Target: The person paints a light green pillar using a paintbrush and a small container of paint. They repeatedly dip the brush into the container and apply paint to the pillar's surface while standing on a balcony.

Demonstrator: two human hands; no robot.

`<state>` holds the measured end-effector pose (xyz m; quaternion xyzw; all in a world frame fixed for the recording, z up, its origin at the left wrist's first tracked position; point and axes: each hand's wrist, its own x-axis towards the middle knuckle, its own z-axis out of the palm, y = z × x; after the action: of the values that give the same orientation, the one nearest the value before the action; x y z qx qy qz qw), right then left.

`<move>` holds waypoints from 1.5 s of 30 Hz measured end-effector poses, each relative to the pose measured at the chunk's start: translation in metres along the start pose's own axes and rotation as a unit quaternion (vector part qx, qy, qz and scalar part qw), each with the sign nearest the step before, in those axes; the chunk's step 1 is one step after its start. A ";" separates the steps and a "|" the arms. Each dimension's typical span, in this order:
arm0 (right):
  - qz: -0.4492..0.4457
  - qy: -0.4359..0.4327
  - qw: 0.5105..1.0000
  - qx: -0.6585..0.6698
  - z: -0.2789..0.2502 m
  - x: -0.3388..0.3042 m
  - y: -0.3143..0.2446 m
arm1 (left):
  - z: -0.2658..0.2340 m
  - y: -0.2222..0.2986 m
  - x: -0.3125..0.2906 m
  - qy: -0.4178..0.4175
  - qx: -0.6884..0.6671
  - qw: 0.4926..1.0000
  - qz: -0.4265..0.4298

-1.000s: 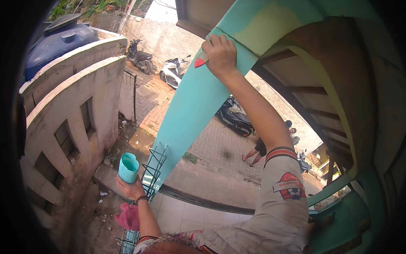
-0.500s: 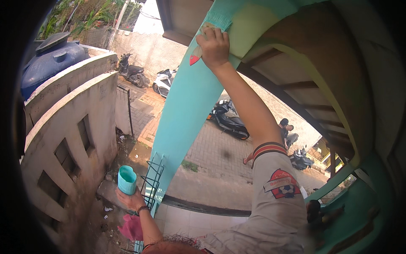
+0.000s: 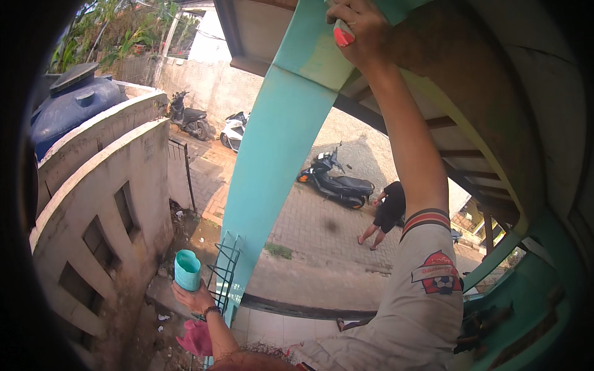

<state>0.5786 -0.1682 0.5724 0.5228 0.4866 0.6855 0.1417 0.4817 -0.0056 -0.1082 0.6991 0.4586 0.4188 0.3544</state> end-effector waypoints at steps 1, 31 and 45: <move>-0.040 0.039 0.998 -0.030 -0.005 0.005 -0.012 | -0.005 0.004 0.001 -0.002 0.000 1.000 -0.005; -0.015 -0.160 0.982 -0.103 0.066 -0.148 -0.050 | -0.001 0.012 -0.007 -0.014 -0.024 1.000 0.000; 0.014 -0.110 0.978 -0.179 0.049 -0.128 -0.004 | 0.003 0.006 -0.005 0.003 -0.004 1.000 0.012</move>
<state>0.6724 -0.2309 0.4940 0.5676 0.3302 0.7017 0.2764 0.4854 -0.0124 -0.1057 0.7016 0.4498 0.4268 0.3511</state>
